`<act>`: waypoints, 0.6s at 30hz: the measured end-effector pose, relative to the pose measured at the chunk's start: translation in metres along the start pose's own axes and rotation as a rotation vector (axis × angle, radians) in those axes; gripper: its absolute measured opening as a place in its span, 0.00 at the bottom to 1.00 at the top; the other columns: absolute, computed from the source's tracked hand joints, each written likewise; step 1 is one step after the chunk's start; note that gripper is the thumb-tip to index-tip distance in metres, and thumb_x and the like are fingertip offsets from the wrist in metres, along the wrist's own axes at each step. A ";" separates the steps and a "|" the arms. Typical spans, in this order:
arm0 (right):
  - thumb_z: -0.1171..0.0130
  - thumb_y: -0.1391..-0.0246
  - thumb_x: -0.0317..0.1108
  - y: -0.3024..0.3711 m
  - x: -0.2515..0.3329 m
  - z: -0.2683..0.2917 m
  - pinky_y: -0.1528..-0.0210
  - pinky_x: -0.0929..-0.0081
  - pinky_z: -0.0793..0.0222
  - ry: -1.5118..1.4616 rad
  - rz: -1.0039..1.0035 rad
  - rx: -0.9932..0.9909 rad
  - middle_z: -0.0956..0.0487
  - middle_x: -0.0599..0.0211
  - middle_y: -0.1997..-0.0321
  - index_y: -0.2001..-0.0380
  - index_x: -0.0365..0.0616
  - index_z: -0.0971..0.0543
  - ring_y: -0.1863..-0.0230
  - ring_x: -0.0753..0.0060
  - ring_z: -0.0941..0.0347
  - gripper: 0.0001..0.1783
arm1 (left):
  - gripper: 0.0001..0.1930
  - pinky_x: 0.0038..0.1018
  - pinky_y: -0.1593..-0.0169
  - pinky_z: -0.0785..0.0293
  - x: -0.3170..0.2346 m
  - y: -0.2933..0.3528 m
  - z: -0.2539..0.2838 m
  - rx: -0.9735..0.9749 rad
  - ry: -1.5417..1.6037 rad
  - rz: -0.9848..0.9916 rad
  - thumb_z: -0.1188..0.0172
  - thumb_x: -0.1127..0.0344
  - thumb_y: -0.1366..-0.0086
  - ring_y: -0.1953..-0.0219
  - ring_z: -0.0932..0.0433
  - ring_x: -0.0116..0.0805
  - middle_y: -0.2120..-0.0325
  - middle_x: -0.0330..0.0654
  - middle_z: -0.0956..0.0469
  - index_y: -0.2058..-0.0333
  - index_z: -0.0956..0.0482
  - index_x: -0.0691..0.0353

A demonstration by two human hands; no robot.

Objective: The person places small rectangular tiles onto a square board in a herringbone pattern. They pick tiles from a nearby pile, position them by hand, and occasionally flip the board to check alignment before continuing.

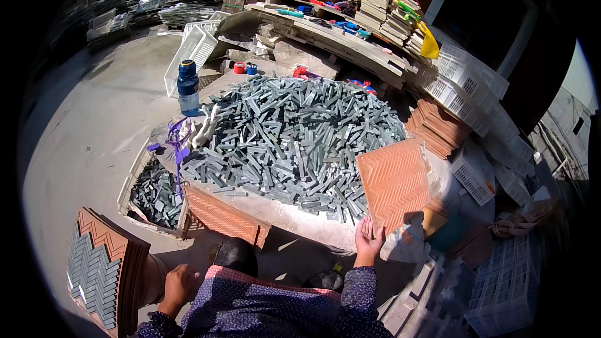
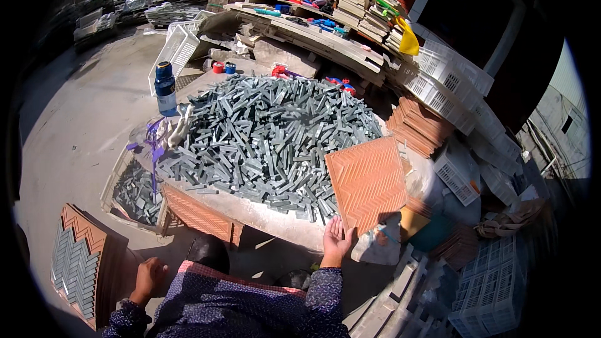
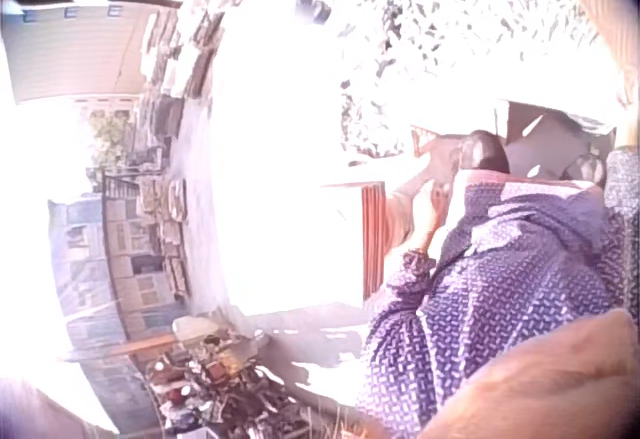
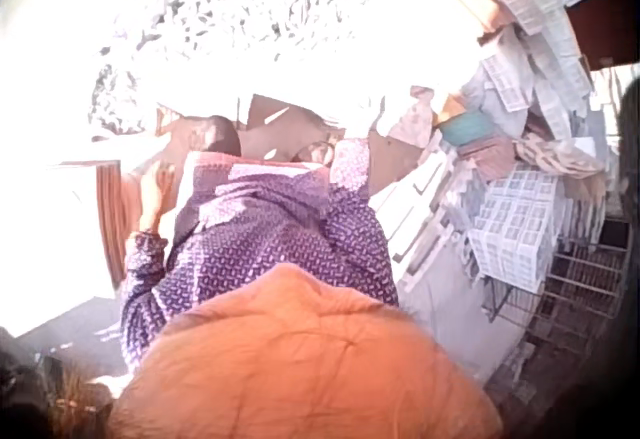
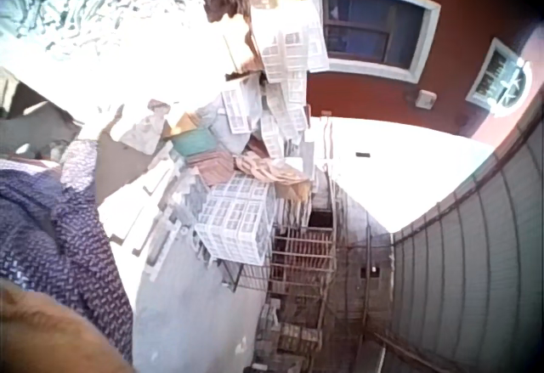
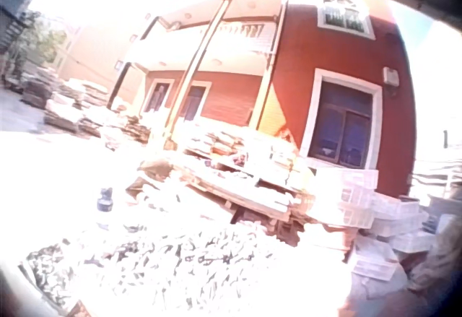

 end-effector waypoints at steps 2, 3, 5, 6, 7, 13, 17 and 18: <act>0.33 0.57 0.41 -0.012 -0.023 0.004 0.46 0.63 0.35 -0.092 0.032 -0.131 0.25 0.61 0.53 0.51 0.37 0.32 0.53 0.65 0.27 0.31 | 0.09 0.36 0.67 0.26 -0.005 0.021 -0.023 0.198 0.083 -0.040 0.39 0.63 0.47 0.73 0.24 0.50 0.74 0.49 0.23 0.71 0.22 0.62; 0.33 0.58 0.40 -0.015 -0.028 -0.002 0.53 0.67 0.32 -0.159 -0.043 -0.069 0.23 0.66 0.63 0.57 0.40 0.28 0.66 0.72 0.25 0.26 | 0.10 0.37 0.66 0.26 -0.002 0.033 -0.037 0.256 0.074 -0.086 0.39 0.61 0.46 0.72 0.23 0.49 0.73 0.48 0.23 0.70 0.21 0.60; 0.34 0.56 0.39 -0.035 -0.012 -0.016 0.63 0.69 0.30 -0.043 -0.015 0.148 0.25 0.69 0.74 0.62 0.42 0.28 0.79 0.75 0.31 0.20 | 0.10 0.36 0.65 0.26 -0.013 0.044 -0.052 0.372 0.073 -0.236 0.40 0.60 0.46 0.71 0.23 0.48 0.74 0.48 0.22 0.70 0.21 0.61; 0.36 0.55 0.40 -0.026 -0.022 -0.036 0.65 0.71 0.31 0.038 0.004 0.316 0.26 0.72 0.77 0.64 0.43 0.27 0.81 0.75 0.33 0.18 | 0.10 0.36 0.65 0.27 -0.021 0.049 -0.047 0.404 0.095 -0.275 0.41 0.62 0.46 0.71 0.23 0.47 0.75 0.49 0.23 0.71 0.21 0.62; 0.39 0.51 0.40 -0.021 -0.014 -0.044 0.68 0.75 0.32 0.052 0.135 0.049 0.28 0.74 0.82 0.67 0.43 0.26 0.84 0.77 0.37 0.13 | 0.10 0.36 0.65 0.27 -0.024 0.050 -0.047 0.403 0.103 -0.268 0.41 0.62 0.46 0.71 0.23 0.47 0.75 0.49 0.22 0.71 0.21 0.62; 0.47 0.46 0.34 0.084 0.017 -0.069 0.65 0.77 0.34 0.450 0.332 0.197 0.26 0.74 0.74 0.68 0.44 0.26 0.76 0.81 0.34 0.06 | 0.11 0.33 0.65 0.27 -0.030 0.040 -0.049 0.388 0.175 -0.233 0.42 0.60 0.43 0.71 0.22 0.43 0.75 0.47 0.22 0.68 0.21 0.62; 0.48 0.47 0.35 0.171 0.035 -0.003 0.65 0.73 0.34 0.636 0.158 0.338 0.26 0.73 0.71 0.66 0.45 0.29 0.72 0.77 0.32 0.07 | 0.16 0.28 0.59 0.28 -0.031 0.026 -0.072 0.544 0.746 0.168 0.48 0.58 0.35 0.64 0.22 0.37 0.69 0.43 0.21 0.58 0.23 0.65; 0.48 0.48 0.36 0.207 0.029 0.006 0.66 0.73 0.34 0.700 0.172 0.160 0.27 0.73 0.72 0.66 0.46 0.30 0.73 0.76 0.32 0.08 | 0.21 0.28 0.53 0.30 -0.049 0.017 -0.071 0.561 0.905 0.076 0.54 0.54 0.32 0.56 0.26 0.33 0.61 0.40 0.24 0.51 0.29 0.66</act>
Point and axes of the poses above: each hand's wrist, its own y-axis away from the middle knuckle, its own z-axis out of the back of the hand, x = y × z, the point moved 5 cm from there along -y, towards the middle knuckle
